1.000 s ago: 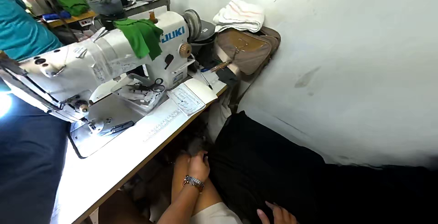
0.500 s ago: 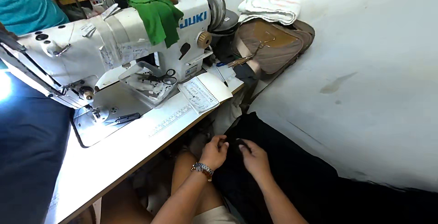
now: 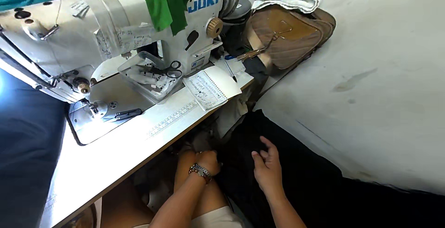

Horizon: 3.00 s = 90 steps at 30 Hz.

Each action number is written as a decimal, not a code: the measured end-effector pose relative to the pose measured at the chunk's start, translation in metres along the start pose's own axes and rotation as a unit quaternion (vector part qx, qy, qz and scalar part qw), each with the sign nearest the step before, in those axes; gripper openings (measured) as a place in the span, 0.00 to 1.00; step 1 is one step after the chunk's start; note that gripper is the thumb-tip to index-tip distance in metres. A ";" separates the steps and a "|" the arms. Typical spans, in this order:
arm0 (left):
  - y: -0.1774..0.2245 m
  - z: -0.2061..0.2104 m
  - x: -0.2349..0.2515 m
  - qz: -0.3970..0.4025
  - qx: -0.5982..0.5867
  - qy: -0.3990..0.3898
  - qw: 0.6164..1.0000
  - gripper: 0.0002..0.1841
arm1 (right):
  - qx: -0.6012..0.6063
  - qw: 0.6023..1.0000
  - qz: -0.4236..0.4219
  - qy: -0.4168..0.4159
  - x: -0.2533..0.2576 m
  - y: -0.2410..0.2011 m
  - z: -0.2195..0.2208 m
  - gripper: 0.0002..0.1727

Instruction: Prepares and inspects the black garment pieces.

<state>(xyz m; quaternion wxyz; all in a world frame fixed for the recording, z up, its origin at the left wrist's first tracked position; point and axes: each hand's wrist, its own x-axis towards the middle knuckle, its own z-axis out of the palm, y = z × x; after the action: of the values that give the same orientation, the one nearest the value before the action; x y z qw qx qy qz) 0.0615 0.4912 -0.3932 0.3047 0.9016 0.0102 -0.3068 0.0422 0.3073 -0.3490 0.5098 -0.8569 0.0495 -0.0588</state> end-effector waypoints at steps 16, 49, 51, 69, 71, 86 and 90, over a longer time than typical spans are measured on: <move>0.019 -0.040 -0.041 0.071 -0.242 0.090 0.964 0.10 | -0.248 0.952 -0.101 -0.149 -0.026 -0.006 0.042 0.23; 0.043 -0.072 -0.084 0.038 -0.208 0.068 0.975 0.20 | -0.230 0.969 -0.057 -0.073 0.007 -0.019 0.011 0.13; 0.026 -0.045 -0.052 0.017 -0.068 0.040 0.997 0.18 | -0.218 0.974 -0.033 -0.042 0.012 -0.017 -0.002 0.14; 0.030 -0.046 -0.027 0.069 -0.398 0.019 0.914 0.19 | -0.241 0.959 -0.040 -0.141 -0.003 -0.026 0.011 0.28; 0.040 -0.044 -0.022 0.089 -0.411 0.022 0.907 0.19 | -0.269 0.951 -0.050 -0.144 -0.004 -0.027 0.021 0.21; 0.009 0.012 0.011 0.001 0.124 -0.013 0.992 0.17 | -0.194 0.978 -0.079 0.019 0.019 -0.016 -0.030 0.09; 0.009 -0.002 0.012 -0.008 0.061 -0.026 0.998 0.23 | -0.247 0.965 -0.092 -0.011 0.017 -0.018 -0.028 0.18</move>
<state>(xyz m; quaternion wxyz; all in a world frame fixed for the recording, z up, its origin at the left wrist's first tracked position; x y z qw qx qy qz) 0.0738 0.4829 -0.3938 0.2473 0.9099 -0.0096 -0.3329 0.0549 0.2897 -0.3189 0.2753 -0.9576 -0.0217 -0.0821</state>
